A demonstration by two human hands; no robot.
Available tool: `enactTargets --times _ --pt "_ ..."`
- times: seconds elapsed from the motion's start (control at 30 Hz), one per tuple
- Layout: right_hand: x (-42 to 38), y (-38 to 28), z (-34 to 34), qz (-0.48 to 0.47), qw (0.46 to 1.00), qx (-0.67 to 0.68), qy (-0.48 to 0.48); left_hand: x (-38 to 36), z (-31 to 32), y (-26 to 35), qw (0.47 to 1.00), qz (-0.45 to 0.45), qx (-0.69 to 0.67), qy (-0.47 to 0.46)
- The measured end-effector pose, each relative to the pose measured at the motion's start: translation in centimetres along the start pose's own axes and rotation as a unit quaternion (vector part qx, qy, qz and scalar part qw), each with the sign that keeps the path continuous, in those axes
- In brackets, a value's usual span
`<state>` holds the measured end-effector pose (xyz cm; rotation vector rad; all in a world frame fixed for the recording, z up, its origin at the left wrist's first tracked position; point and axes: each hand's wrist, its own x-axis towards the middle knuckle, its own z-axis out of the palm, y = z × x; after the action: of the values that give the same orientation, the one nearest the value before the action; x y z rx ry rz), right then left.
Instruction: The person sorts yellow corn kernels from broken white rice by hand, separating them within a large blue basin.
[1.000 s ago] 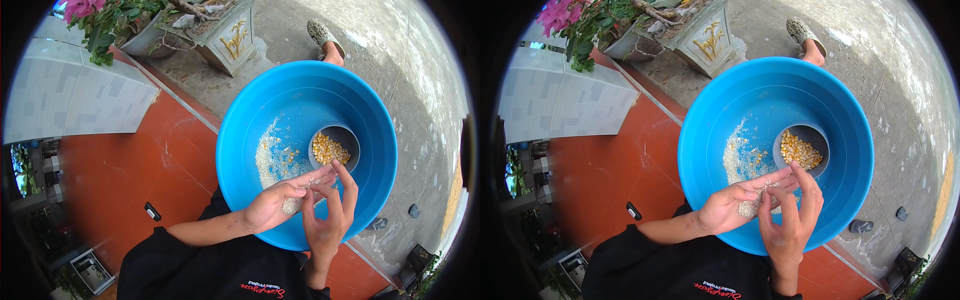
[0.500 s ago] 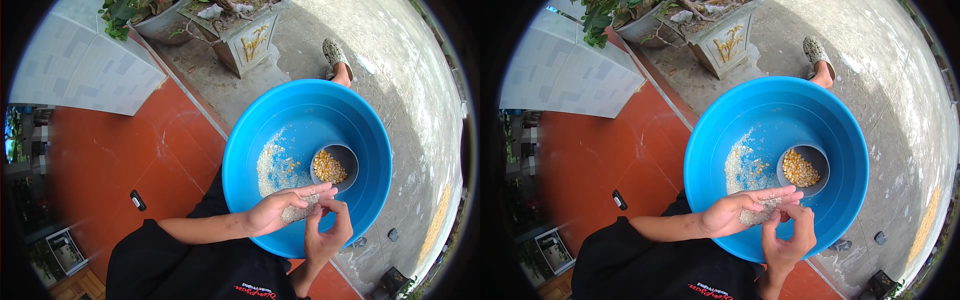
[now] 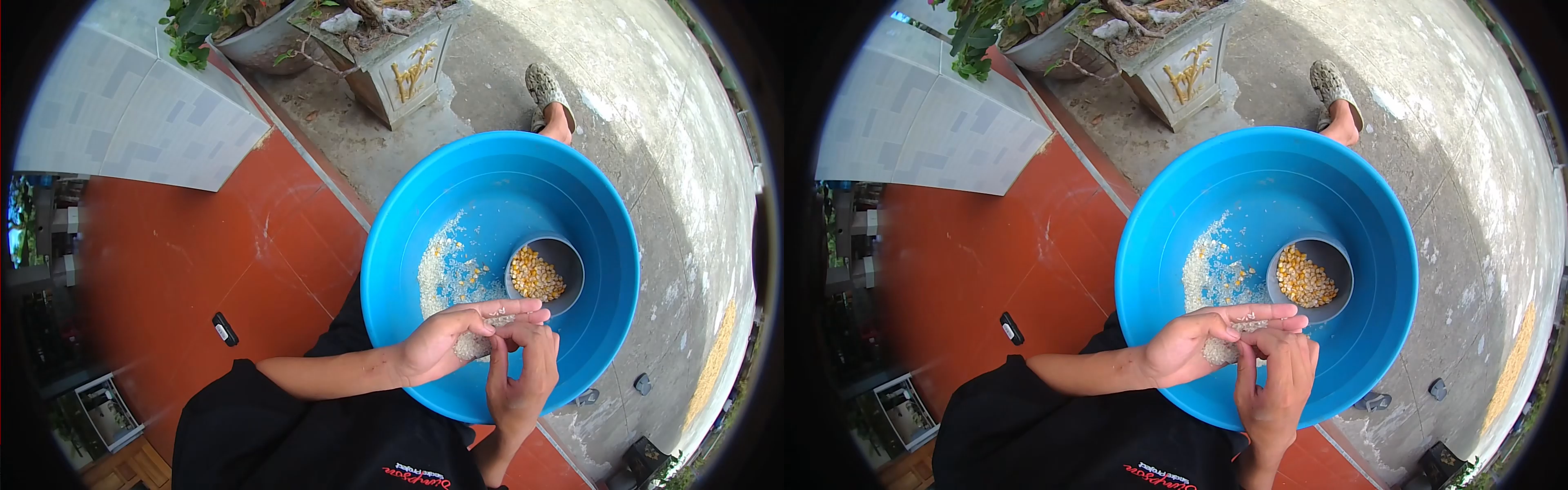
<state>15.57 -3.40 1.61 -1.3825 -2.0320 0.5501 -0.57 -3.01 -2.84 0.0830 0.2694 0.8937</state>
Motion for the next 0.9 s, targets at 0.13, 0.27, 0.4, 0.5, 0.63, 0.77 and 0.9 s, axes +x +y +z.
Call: enactTargets --times 0.13,0.27,0.4,0.5,0.63,0.77,0.9 --pt "0.0 -0.1 0.0 0.007 1.000 0.012 0.003 0.1 -0.2 -0.1 1.000 0.006 0.002 -0.003" --pt "-0.1 -0.4 0.1 0.028 0.999 0.010 0.038 -0.1 0.2 0.2 1.000 0.004 0.004 0.026" --pt "-0.2 -0.2 -0.2 0.043 0.998 0.003 0.049 -0.4 -0.1 0.1 0.996 -0.001 0.025 0.085" --pt "-0.2 -0.1 -0.1 0.062 0.996 0.018 0.069 -0.4 -0.8 -0.3 0.991 0.002 0.018 0.130" --pt "-0.2 -0.5 0.0 0.115 0.988 0.046 0.087 -0.5 -0.9 -0.2 0.980 -0.006 0.038 0.197" --pt "-0.5 -0.3 -0.4 0.162 0.981 0.064 0.089 -0.7 -1.4 -0.5 0.987 -0.045 0.076 0.134" --pt "-0.4 1.0 -0.6 0.146 0.980 0.037 0.130 -0.6 -0.8 -0.9 0.975 -0.017 0.197 0.097"
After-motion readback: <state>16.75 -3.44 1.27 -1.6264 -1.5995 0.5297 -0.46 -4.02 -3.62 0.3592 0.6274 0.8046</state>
